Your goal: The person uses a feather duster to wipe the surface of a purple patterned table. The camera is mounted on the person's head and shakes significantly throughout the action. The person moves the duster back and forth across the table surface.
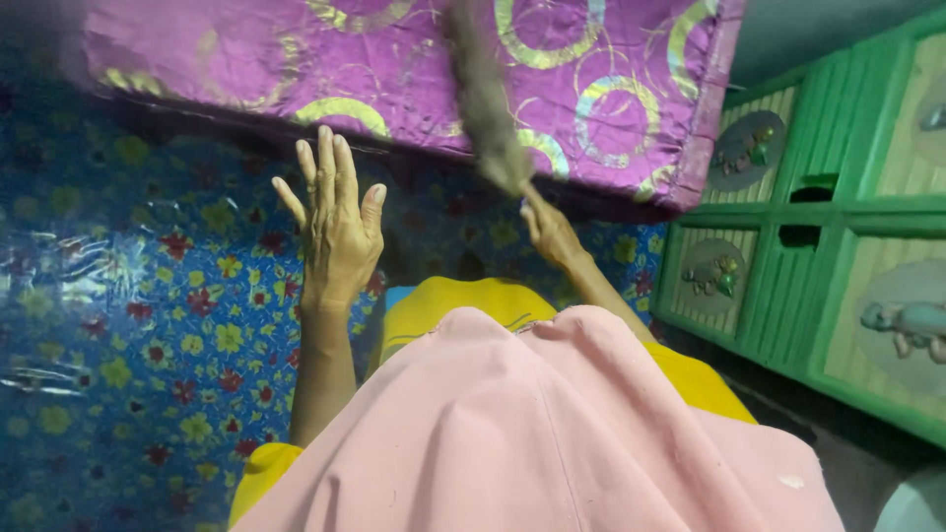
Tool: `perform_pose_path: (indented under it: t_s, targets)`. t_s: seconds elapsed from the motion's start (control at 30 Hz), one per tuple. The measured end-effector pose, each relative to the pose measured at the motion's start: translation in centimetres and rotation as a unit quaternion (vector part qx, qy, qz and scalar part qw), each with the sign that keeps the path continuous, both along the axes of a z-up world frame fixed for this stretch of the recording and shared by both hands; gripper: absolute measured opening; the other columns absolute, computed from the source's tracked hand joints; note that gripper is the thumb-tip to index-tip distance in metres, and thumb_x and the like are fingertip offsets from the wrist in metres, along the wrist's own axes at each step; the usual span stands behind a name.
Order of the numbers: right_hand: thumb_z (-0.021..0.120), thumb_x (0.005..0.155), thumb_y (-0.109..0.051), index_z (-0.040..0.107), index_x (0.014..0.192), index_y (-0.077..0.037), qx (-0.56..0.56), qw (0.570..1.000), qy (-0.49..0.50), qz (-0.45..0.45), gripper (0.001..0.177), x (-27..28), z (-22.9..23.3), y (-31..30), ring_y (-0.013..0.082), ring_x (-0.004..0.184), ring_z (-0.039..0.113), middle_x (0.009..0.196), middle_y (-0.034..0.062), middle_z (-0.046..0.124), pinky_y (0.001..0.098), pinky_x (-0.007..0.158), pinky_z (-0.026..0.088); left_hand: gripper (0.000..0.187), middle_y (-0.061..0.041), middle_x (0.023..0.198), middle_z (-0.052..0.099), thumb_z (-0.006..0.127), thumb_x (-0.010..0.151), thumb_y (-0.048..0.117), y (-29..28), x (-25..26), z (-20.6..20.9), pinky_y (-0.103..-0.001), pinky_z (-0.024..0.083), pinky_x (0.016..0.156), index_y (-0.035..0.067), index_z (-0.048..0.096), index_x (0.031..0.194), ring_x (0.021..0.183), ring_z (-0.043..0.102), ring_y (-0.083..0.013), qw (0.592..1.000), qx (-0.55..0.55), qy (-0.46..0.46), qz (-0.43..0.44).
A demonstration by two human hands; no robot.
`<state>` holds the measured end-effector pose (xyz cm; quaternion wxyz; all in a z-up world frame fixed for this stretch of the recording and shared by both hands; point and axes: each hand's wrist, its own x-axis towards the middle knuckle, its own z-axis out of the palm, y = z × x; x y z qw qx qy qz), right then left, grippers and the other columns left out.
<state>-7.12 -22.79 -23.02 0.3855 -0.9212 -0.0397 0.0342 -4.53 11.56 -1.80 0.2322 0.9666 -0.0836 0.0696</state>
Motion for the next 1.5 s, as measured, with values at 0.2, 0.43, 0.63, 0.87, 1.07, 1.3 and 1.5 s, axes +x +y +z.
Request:
perform_pose_path:
  t_s: [0.2,0.43,0.63,0.87,1.07,1.3,1.5]
  targets:
    - [0.054,0.106,-0.028,0.050,0.152,-0.028,-0.033,0.990,-0.026,0.137,0.047,3.8,3.0,4.8,0.0323,0.113,0.069,0.124,0.0119,0.072,0.0445,0.097,0.056,0.062,-0.023,0.168,0.023,0.042,0.114,0.038,3.4,0.7,0.2,-0.073,0.002,0.115,-0.001,0.029,0.161,0.154,0.015,-0.0448,0.999,0.004,-0.004,0.045]
    - [0.054,0.106,-0.020,0.046,0.153,-0.015,0.008,0.988,-0.044,0.145,0.048,8.0,0.9,9.7,0.0431,0.107,0.068,0.115,0.0256,0.071,0.0522,0.092,0.057,0.063,-0.023,0.167,0.026,0.040,0.114,0.040,7.3,2.0,0.0,-0.073,0.003,0.115,-0.001,0.031,0.160,0.154,0.018,-0.0446,0.997,0.030,-0.018,0.067]
    - [0.052,0.106,-0.025,0.050,0.152,-0.023,-0.007,0.981,-0.018,0.192,0.045,9.4,4.4,14.3,0.0392,0.109,0.068,0.119,0.0188,0.071,0.0504,0.094,0.056,0.063,-0.024,0.166,0.028,0.040,0.114,0.040,11.1,3.4,0.2,-0.074,0.006,0.113,-0.002,0.033,0.160,0.153,0.019,-0.0457,0.995,0.043,-0.037,0.082]
    - [0.048,0.109,-0.025,0.043,0.153,-0.013,0.014,0.990,-0.012,0.142,0.046,13.3,1.5,18.5,0.0514,0.108,0.064,0.117,0.0334,0.067,0.0601,0.092,0.054,0.062,-0.025,0.165,0.029,0.042,0.114,0.039,15.2,4.1,-1.0,-0.074,0.007,0.112,-0.003,0.033,0.159,0.152,0.021,-0.0464,0.994,0.048,-0.037,0.094]
    - [0.053,0.107,-0.025,0.050,0.149,-0.016,0.020,0.965,-0.080,0.249,0.043,15.3,1.7,25.9,0.0494,0.104,0.067,0.119,0.0291,0.067,0.0561,0.086,0.058,0.063,-0.024,0.167,0.024,0.041,0.114,0.038,18.9,4.8,-0.4,-0.077,0.007,0.112,-0.001,0.030,0.161,0.153,0.017,-0.0471,0.994,0.023,-0.022,0.106]
    - [0.054,0.098,-0.004,0.035,0.154,-0.003,0.070,0.915,-0.074,0.392,0.059,20.7,-4.7,33.4,0.0210,0.084,0.072,0.111,0.0041,0.070,0.0373,0.078,0.057,0.062,-0.023,0.168,0.023,0.043,0.114,0.037,22.8,3.7,-0.2,-0.076,0.006,0.113,0.000,0.028,0.162,0.154,0.015,-0.0453,0.989,0.018,-0.004,0.145]
    - [0.048,0.109,-0.031,0.038,0.158,-0.029,0.080,0.951,-0.065,0.292,0.050,23.2,-2.6,38.1,0.0464,0.098,0.070,0.110,0.0264,0.070,0.0549,0.078,0.058,0.063,-0.024,0.167,0.022,0.043,0.114,0.036,25.0,2.4,-0.5,-0.078,0.008,0.112,-0.002,0.026,0.162,0.154,0.015,-0.0473,0.980,0.017,0.014,0.197]
